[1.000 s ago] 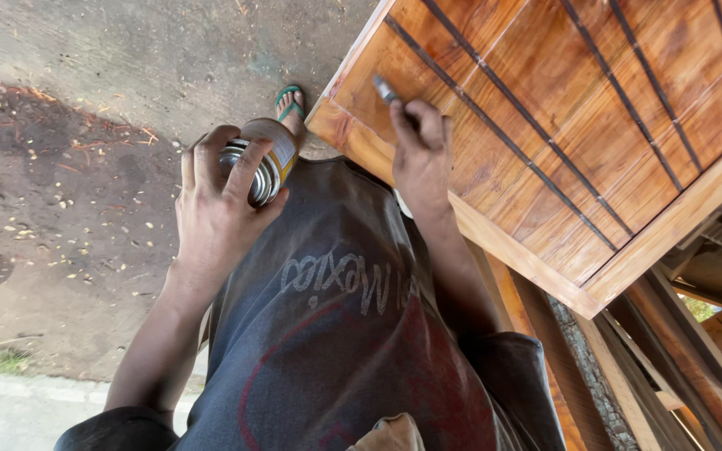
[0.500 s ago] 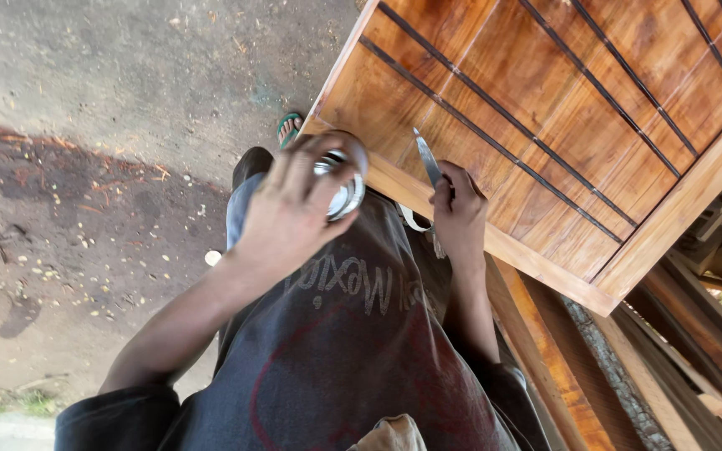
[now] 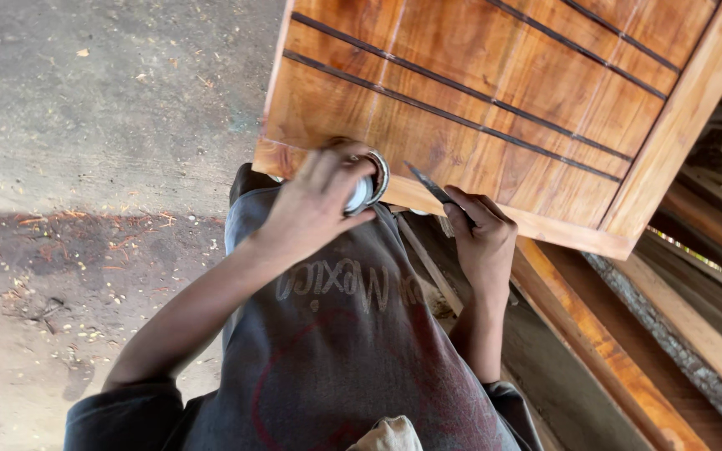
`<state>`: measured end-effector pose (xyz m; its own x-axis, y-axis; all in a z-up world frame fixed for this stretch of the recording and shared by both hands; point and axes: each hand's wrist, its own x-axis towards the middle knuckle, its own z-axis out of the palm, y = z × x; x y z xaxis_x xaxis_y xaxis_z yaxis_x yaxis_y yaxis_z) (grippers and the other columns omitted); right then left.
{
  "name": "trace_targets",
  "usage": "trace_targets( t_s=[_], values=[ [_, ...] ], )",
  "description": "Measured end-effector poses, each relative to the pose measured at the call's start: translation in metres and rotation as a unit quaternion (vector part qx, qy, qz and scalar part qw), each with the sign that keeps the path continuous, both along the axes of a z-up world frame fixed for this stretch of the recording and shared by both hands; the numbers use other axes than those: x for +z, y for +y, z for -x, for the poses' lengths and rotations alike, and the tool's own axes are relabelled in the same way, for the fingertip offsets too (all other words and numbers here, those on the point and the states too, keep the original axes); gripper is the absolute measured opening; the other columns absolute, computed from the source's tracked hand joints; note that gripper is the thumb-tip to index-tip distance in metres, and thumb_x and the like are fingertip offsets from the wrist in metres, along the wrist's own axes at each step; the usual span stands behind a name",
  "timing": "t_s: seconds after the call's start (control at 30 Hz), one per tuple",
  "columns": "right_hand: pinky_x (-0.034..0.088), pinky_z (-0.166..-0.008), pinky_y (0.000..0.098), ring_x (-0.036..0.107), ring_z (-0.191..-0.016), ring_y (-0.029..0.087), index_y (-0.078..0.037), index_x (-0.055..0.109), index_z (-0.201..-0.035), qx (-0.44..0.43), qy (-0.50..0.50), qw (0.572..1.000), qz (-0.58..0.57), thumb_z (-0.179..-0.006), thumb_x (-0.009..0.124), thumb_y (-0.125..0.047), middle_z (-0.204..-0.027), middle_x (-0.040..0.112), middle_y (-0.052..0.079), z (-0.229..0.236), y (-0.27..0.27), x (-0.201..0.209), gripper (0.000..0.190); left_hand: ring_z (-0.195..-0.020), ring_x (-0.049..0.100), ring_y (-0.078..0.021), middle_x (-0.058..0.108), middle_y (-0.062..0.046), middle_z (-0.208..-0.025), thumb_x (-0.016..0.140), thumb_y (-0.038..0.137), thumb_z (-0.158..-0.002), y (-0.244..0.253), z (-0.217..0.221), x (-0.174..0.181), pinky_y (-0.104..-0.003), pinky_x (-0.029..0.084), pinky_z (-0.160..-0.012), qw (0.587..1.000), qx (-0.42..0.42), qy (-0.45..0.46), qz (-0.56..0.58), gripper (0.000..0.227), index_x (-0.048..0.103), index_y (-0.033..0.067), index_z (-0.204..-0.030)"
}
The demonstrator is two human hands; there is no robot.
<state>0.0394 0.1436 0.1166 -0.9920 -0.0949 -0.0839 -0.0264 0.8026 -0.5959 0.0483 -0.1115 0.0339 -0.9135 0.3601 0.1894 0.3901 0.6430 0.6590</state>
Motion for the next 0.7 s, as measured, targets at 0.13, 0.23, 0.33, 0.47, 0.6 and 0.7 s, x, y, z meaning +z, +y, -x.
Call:
trace_targets(
  t_s=[0.13, 0.23, 0.33, 0.47, 0.6, 0.7],
  values=[
    [0.054, -0.062, 0.0295, 0.071, -0.071, 0.018, -0.005, 0.076, -0.116, -0.006, -0.036, 0.998, -0.049, -0.089, 0.080, -0.007, -0.095, 0.076, 0.011, 0.004, 0.001, 0.028, 0.028, -0.122, 0.055, -0.0412, 0.053, -0.019, -0.132, 0.094, 0.037, -0.064, -0.028, -0.001, -0.001, -0.051, 0.051, -0.104, 0.990, 0.031, -0.088, -0.107, 0.097, 0.045, 0.0089, -0.143],
    [0.055, -0.057, 0.0286, 0.070, -0.066, 0.016, -0.007, 0.077, -0.112, 0.068, -0.021, 0.993, -0.094, -0.090, 0.080, -0.011, -0.099, 0.077, 0.009, 0.010, -0.002, 0.043, 0.023, -0.122, 0.058, -0.0386, 0.055, -0.018, -0.134, 0.096, 0.034, -0.069, -0.028, -0.001, -0.004, -0.048, 0.051, -0.103, 0.989, 0.045, -0.097, -0.104, 0.090, 0.048, 0.0168, -0.143],
    [0.055, -0.053, 0.0297, 0.067, -0.056, 0.015, -0.010, 0.079, -0.111, 0.123, -0.022, 0.979, -0.160, -0.092, 0.080, -0.017, -0.094, 0.078, 0.007, 0.016, -0.009, 0.051, 0.020, -0.123, 0.055, -0.0408, 0.054, -0.019, -0.134, 0.095, 0.032, -0.069, -0.016, -0.001, -0.006, -0.052, 0.049, -0.106, 0.984, 0.062, -0.096, -0.137, 0.098, 0.042, 0.0092, -0.147],
    [0.054, -0.056, 0.0328, 0.067, -0.061, 0.018, -0.011, 0.079, -0.105, 0.204, 0.023, 0.958, -0.198, -0.092, 0.079, -0.021, -0.090, 0.075, 0.007, 0.024, -0.024, 0.050, 0.017, -0.123, 0.055, -0.0396, 0.053, -0.019, -0.136, 0.094, 0.031, -0.067, 0.001, 0.000, 0.000, -0.051, 0.051, -0.105, 0.986, 0.063, -0.065, -0.140, 0.100, 0.040, 0.0084, -0.148],
    [0.053, -0.059, 0.0395, 0.068, -0.064, 0.024, -0.012, 0.079, -0.103, 0.214, 0.022, 0.940, -0.265, -0.090, 0.078, -0.024, -0.085, 0.074, 0.006, 0.025, -0.034, 0.045, 0.018, -0.123, 0.055, -0.0381, 0.053, -0.015, -0.135, 0.093, 0.030, -0.071, 0.011, 0.001, 0.009, -0.048, 0.053, -0.101, 0.990, 0.049, -0.056, -0.116, 0.094, 0.043, 0.0120, -0.149],
    [0.054, -0.060, 0.0420, 0.070, -0.068, 0.028, -0.011, 0.079, -0.101, 0.195, -0.005, 0.942, -0.275, -0.089, 0.076, -0.024, -0.088, 0.073, 0.008, 0.025, -0.035, 0.041, 0.017, -0.122, 0.054, -0.0382, 0.053, -0.015, -0.134, 0.092, 0.030, -0.071, 0.013, 0.000, 0.014, -0.047, 0.054, -0.100, 0.993, 0.037, -0.053, -0.097, 0.092, 0.045, 0.0124, -0.148]
  ],
)
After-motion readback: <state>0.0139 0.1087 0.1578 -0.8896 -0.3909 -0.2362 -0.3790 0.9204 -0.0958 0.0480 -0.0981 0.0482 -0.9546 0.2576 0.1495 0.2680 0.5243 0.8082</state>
